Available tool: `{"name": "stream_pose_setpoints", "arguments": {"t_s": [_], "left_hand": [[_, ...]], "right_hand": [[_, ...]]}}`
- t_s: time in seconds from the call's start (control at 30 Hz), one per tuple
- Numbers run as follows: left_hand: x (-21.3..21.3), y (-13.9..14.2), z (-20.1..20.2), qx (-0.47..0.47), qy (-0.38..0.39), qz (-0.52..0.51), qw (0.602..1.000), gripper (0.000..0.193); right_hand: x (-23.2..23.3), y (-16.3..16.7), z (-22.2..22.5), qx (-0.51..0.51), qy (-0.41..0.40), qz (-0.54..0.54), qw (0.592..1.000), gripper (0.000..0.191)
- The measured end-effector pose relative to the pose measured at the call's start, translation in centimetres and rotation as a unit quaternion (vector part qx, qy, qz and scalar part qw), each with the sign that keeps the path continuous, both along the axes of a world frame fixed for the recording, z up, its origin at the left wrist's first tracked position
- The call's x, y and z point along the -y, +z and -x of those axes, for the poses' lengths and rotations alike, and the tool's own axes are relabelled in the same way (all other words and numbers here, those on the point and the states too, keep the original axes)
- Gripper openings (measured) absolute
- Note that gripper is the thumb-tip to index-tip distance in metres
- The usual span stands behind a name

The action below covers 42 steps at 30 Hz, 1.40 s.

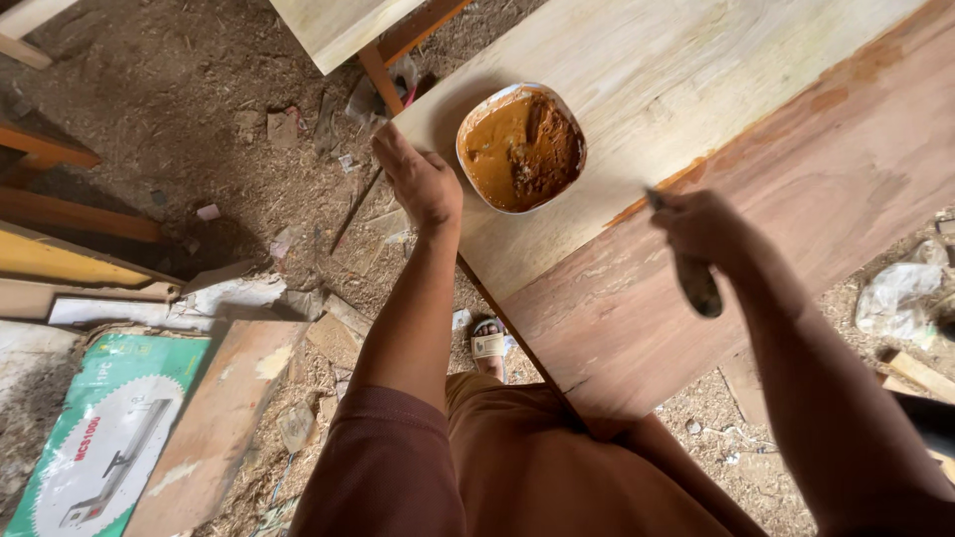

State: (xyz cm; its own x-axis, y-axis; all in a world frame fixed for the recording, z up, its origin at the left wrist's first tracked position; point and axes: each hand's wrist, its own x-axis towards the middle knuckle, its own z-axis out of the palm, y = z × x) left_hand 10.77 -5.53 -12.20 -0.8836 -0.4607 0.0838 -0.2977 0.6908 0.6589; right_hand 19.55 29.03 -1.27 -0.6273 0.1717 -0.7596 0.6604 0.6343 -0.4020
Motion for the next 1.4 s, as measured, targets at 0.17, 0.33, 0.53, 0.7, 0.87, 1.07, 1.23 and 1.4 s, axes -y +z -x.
{"name": "stream_pose_setpoints", "arguments": {"t_s": [0.17, 0.33, 0.53, 0.7, 0.87, 1.07, 1.23, 1.4], "left_hand": [[0.0, 0.9, 0.0, 0.053, -0.003, -0.061, 0.997, 0.064], [0.0, 0.6, 0.4, 0.039, 0.007, -0.032, 0.999, 0.068], [0.2, -0.4, 0.1, -0.003, 0.006, -0.019, 1.0, 0.067], [0.1, 0.8, 0.5, 0.023, 0.002, -0.066, 0.998, 0.066], [0.1, 0.5, 0.0, 0.003, 0.01, 0.03, 0.999, 0.065], [0.5, -0.5, 0.2, 0.045, 0.0, 0.02, 0.999, 0.062], [0.3, 0.4, 0.8, 0.019, -0.002, -0.022, 1.0, 0.066], [0.6, 1.1, 0.8, 0.012, 0.011, -0.047, 0.999, 0.068]], "right_hand": [[7.5, 2.1, -3.8, 0.03, 0.11, -0.009, 0.993, 0.048], [6.0, 3.0, -6.1, -0.072, 0.169, -0.018, 0.983, 0.058], [1.8, 0.3, -6.8, -0.215, 0.283, -0.146, 0.923, 0.064], [1.2, 1.6, -6.0, -0.047, 0.243, -0.154, 0.957, 0.064], [1.5, 2.4, -4.1, -0.232, 0.183, -0.139, 0.945, 0.051], [6.2, 1.8, -4.3, -0.046, 0.133, -0.048, 0.989, 0.045], [8.4, 3.3, -5.8, -0.001, 0.184, -0.016, 0.983, 0.041], [2.9, 3.1, -4.3, 0.005, 0.129, -0.02, 0.991, 0.046]]}}
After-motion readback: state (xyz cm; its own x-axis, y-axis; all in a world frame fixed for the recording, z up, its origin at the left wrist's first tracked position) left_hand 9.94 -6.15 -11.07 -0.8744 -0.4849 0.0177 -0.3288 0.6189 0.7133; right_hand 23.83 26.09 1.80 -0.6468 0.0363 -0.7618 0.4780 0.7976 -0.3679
